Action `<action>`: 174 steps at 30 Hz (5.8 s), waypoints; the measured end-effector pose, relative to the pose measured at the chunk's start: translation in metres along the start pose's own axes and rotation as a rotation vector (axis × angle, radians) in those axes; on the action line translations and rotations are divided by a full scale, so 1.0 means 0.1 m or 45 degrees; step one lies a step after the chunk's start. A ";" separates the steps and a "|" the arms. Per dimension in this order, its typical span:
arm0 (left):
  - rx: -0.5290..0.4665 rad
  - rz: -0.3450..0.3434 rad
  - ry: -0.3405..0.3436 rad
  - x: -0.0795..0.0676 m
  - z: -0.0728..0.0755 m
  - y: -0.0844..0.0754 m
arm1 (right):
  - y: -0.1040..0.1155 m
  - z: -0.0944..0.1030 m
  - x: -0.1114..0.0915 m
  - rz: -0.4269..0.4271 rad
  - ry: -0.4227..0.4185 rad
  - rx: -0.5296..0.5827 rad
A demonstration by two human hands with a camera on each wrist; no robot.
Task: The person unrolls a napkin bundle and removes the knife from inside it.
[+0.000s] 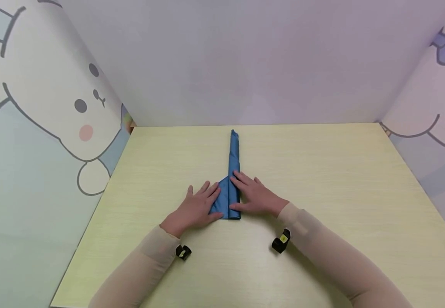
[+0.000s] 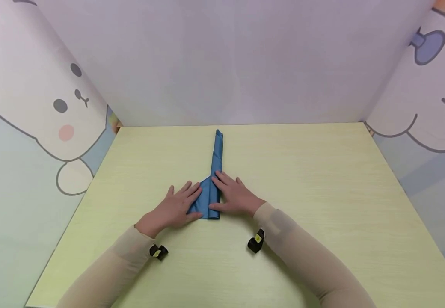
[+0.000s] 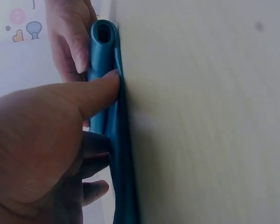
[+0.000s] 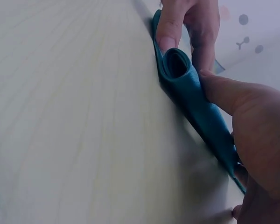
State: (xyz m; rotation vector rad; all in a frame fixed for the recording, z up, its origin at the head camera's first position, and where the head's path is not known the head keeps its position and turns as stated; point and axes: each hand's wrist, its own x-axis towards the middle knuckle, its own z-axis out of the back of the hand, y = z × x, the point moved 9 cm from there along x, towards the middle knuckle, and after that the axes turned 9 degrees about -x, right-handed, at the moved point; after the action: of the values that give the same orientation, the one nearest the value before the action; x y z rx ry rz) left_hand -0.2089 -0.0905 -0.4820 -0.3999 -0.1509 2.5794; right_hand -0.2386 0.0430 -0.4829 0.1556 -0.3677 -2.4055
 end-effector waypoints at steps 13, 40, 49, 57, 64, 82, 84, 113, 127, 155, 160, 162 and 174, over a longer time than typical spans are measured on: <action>-0.083 0.027 -0.044 0.06 0.02 0.06 | 0.12 0.06 0.24 -0.140 0.011 -0.053; -0.114 0.078 0.012 0.07 0.04 0.11 | 0.08 0.01 0.34 -0.109 0.009 0.028; -0.091 0.070 0.004 0.07 0.03 0.11 | 0.07 0.01 0.31 -0.132 -0.005 0.037; -0.096 0.076 0.005 0.07 0.02 0.10 | 0.03 0.02 0.27 -0.158 -0.005 0.030; -0.108 0.078 0.005 0.07 0.02 0.09 | 0.01 0.05 0.23 -0.219 0.003 0.028; -0.103 0.082 0.002 0.07 0.04 0.08 | -0.08 0.17 0.12 -0.283 -0.049 0.055; -0.113 0.076 -0.007 0.07 0.03 0.08 | -0.09 0.17 0.10 -0.291 -0.046 0.062; -0.118 0.085 -0.011 0.07 0.02 0.09 | -0.26 0.14 -0.10 -0.233 -0.037 0.213; -0.110 0.088 0.006 0.06 0.04 0.07 | -0.35 0.13 -0.23 -0.220 -0.019 0.276; -0.062 -0.032 -0.005 0.15 -0.09 -0.20 | -0.27 0.19 -0.34 0.074 -0.030 -0.024; -0.075 -0.052 0.010 0.11 -0.04 -0.18 | -0.24 0.18 -0.31 0.087 -0.031 -0.035; -0.079 -0.057 0.009 0.09 -0.03 -0.15 | -0.22 0.17 -0.29 0.090 -0.032 -0.041; -0.143 -0.063 0.028 0.01 -0.03 0.11 | -0.03 0.11 -0.10 0.100 -0.035 -0.063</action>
State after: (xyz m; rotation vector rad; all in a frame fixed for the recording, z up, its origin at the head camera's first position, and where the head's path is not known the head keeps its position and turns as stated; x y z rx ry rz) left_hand -0.2139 -0.0998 -0.4870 -0.4601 -0.2953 2.5241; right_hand -0.2352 0.0545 -0.4734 0.0843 -0.3209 -2.3386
